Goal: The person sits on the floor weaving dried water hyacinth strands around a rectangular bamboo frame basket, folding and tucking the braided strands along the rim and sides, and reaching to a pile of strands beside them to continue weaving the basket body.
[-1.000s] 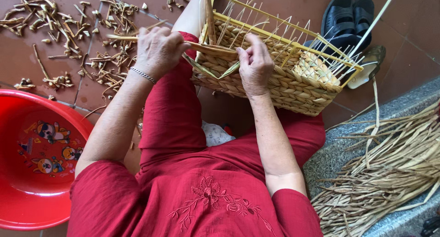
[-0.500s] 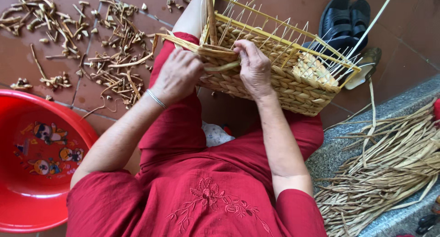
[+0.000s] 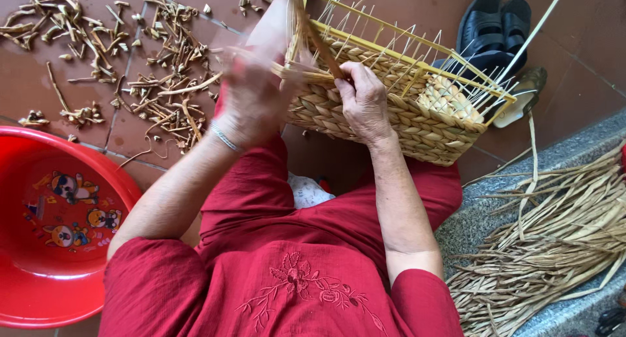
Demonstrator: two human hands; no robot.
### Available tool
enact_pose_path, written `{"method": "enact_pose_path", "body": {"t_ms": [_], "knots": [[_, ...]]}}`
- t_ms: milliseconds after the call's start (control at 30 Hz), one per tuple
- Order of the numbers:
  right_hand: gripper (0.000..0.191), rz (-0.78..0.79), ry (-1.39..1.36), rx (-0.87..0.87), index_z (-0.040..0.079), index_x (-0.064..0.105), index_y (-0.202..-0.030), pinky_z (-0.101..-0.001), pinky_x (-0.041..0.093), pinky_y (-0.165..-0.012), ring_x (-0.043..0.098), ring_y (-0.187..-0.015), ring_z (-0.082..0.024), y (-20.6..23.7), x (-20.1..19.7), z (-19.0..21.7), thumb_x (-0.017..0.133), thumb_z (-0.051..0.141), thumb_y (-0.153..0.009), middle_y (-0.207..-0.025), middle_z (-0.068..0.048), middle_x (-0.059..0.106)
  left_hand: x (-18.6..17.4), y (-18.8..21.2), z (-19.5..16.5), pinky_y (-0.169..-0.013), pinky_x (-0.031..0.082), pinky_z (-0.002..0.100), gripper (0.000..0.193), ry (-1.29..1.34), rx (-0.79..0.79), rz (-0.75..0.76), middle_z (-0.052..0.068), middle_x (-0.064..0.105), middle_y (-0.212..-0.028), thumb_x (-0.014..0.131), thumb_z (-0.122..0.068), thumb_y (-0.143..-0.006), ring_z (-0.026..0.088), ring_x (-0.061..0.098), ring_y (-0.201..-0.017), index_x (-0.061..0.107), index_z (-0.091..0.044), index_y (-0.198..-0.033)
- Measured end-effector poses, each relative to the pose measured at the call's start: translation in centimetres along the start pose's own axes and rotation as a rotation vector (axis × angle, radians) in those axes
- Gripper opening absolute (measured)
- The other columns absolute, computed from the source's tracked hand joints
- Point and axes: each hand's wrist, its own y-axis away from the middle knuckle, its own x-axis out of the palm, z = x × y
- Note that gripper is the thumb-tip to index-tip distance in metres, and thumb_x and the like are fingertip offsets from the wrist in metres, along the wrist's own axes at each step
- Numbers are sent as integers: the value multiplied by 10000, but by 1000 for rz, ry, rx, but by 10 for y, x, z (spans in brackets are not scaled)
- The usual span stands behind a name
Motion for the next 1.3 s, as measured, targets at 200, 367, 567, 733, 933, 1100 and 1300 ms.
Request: {"method": "enact_pose_path", "body": {"t_ms": [200, 367, 567, 733, 933, 1100, 1300], "knots": [[121, 23, -81, -9, 65, 592, -1138, -367, 598, -754, 735, -881, -216, 4, -4, -6, 605, -5, -1039, -983, -94, 695, 70, -10, -10, -897, 519, 411, 451, 300, -42, 302, 123, 650, -1068, 680, -49, -836, 315, 636, -1025, 613, -19, -1281], [118, -38, 39, -52, 47, 605, -1130, -398, 567, -752, 705, -862, -245, 0, 0, -6, 640, 4, -1027, -963, -121, 687, 110, -48, -6, -588, 516, 485, 309, 287, -233, 379, 170, 685, -749, 782, -223, -834, 367, 685, -693, 631, -52, -1043], [130, -70, -88, -14, 69, 645, -1176, -352, 594, -755, 729, -872, -202, 2, 4, -9, 619, 1, -1068, -1000, -92, 721, 94, -22, -6, -669, 567, 417, 112, 597, -372, 126, 146, 710, -843, 722, -128, -941, 321, 726, -769, 645, -73, -1001], [158, -203, 102, -72, 80, 719, -1057, -341, 572, -688, 714, -807, -209, -4, 15, -10, 728, -2, -921, -949, -87, 695, 73, 12, -17, -770, 573, 380, 89, 619, -281, 200, 106, 712, -939, 725, -88, -944, 271, 720, -886, 671, -91, -1015], [154, -118, 194, -137, 90, 761, -1037, -360, 570, -783, 709, -867, -237, -6, 12, -7, 769, 32, -895, -961, -42, 724, 60, 10, 3, -923, 495, 444, 444, 290, -24, 229, 92, 634, -1329, 764, -79, -886, 269, 636, -1171, 648, -118, -1313], [86, -86, 209, -139, 60, 770, -1008, -364, 552, -762, 688, -831, -245, -2, 8, -8, 755, 90, -930, -929, -62, 735, 56, 6, 43, -1062, 329, 539, 382, -87, -40, 46, 87, 528, -1376, 803, -284, -793, 339, 610, -1220, 658, -172, -1128], [94, -219, 254, -51, 54, 770, -932, -373, 535, -724, 680, -787, -236, -1, 23, -14, 761, 142, -964, -845, -66, 732, 48, 23, 66, -1096, 375, 492, 117, 404, -299, 414, 11, 683, -1039, 764, -240, -1040, 223, 622, -1077, 691, -150, -1055]]}}
